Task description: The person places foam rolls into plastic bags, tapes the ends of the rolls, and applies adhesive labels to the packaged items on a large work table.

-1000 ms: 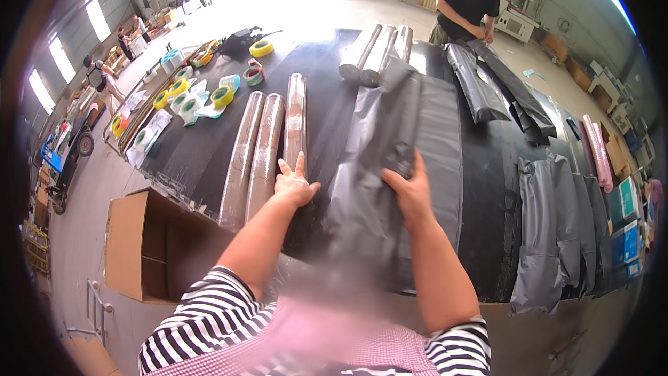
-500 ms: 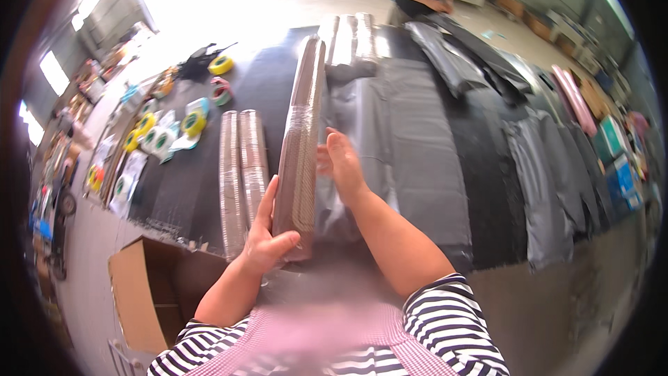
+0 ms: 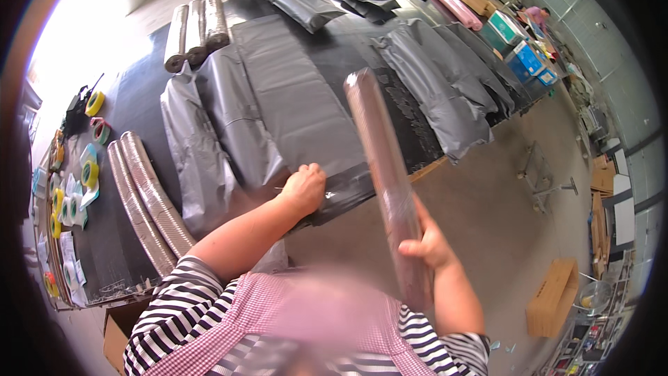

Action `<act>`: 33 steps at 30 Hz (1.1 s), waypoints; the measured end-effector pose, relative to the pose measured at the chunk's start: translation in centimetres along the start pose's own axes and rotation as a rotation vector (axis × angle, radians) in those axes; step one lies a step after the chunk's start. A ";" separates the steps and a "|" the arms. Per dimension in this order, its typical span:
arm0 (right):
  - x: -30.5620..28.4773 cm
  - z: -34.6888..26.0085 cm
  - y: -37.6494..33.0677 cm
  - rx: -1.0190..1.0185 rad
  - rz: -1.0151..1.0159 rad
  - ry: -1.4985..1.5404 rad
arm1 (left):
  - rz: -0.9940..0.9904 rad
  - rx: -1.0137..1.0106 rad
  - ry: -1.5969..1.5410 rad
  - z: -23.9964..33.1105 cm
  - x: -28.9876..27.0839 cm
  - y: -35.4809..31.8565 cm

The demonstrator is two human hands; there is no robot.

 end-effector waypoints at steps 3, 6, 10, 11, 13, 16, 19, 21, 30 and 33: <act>-1.6 4.2 -5.1 0.006 0.040 -0.018 | -0.041 0.013 0.090 0.9 1.7 1.2; -2.3 6.4 -8.1 0.056 0.053 -0.287 | 0.072 0.041 0.014 -1.3 1.3 1.7; -3.7 7.1 -8.7 0.061 0.026 -0.580 | 0.070 0.092 -0.017 -2.7 1.3 1.8; -4.1 7.0 -8.7 0.037 0.011 -0.608 | 0.062 0.110 -0.036 -2.9 1.1 1.9; -4.9 6.9 -8.6 -0.011 -0.020 -0.660 | 0.062 0.133 -0.041 -2.9 1.0 1.7; -6.1 7.4 -8.4 -0.020 -0.044 -0.654 | 0.084 0.164 -0.009 -2.6 1.3 1.0; -6.6 7.0 -7.9 -0.092 -0.084 -0.724 | 0.173 0.171 0.002 -2.2 0.9 0.5; -6.9 7.0 -7.7 -0.103 -0.095 -0.829 | 0.260 -0.069 -0.277 -4.6 -0.4 1.1; -3.6 3.6 -1.6 -0.096 0.003 -0.930 | 0.496 0.060 -0.406 -6.3 -7.1 3.4; -0.2 2.6 4.4 -0.171 -0.008 -0.691 | 0.309 -0.146 -0.280 -10.2 -8.5 8.1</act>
Point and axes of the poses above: each hand's wrist, its own y-axis towards the middle knuckle, its own x-axis out of the palm, z = x × y, the point moved 7 cm from there along y, towards the middle knuckle, and after that the axes turned 2 degrees about y, right-handed, at the moved point
